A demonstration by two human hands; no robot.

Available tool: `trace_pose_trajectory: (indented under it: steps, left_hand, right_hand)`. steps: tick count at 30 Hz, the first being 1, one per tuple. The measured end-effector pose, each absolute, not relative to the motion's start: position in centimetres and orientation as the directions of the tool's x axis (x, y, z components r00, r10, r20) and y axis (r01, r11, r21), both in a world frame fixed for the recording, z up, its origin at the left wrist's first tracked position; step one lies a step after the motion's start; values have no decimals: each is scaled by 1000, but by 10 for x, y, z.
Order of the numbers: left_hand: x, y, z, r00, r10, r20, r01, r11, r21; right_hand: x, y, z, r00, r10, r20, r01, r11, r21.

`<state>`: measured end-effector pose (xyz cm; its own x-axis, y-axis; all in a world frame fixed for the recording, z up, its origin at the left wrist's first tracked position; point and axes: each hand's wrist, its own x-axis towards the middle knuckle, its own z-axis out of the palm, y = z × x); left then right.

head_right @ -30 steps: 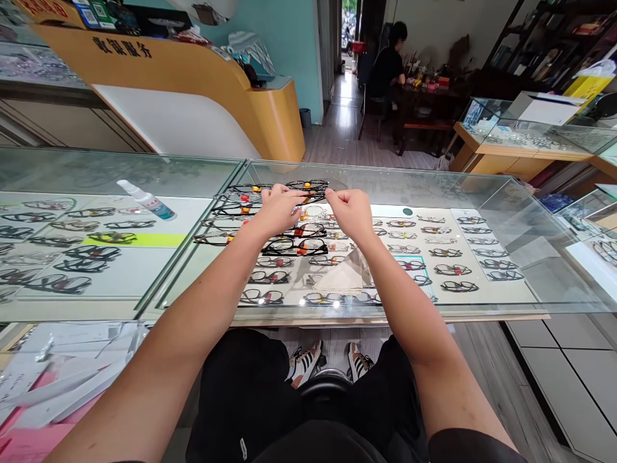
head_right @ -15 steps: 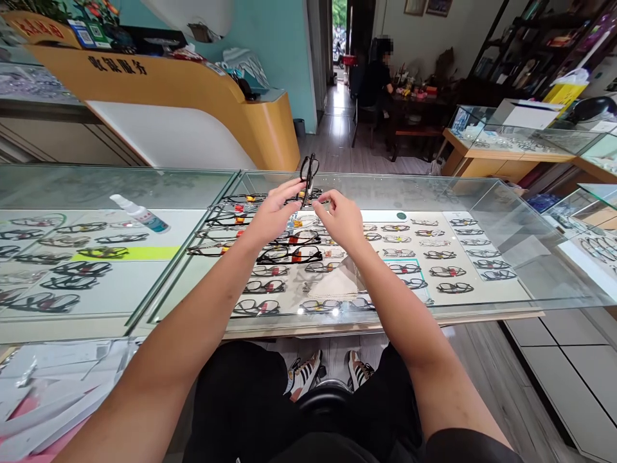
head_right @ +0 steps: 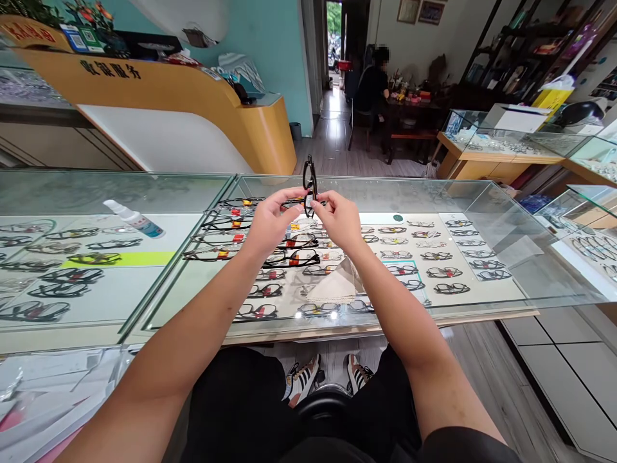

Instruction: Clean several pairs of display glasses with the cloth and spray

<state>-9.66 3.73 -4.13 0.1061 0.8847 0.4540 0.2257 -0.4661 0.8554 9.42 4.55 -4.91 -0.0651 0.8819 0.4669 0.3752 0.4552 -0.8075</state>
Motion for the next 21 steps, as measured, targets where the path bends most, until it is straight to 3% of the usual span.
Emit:
trace_pose_trajectory:
  steps: [5, 11, 21]
  left_hand:
    - [-99, 47, -48, -26, 896, 443, 93, -439, 894]
    - [-100, 53, -51, 15, 942, 336, -63, -334, 940]
    - [-98, 56, -55, 107, 937, 333, -144, -317, 937]
  right_hand:
    - [96, 43, -39, -225, 895, 385, 193, 429, -883]
    - [95, 39, -33, -253, 896, 364, 142, 406, -903]
    - [98, 44, -35, -288, 909, 302, 79, 337, -938]
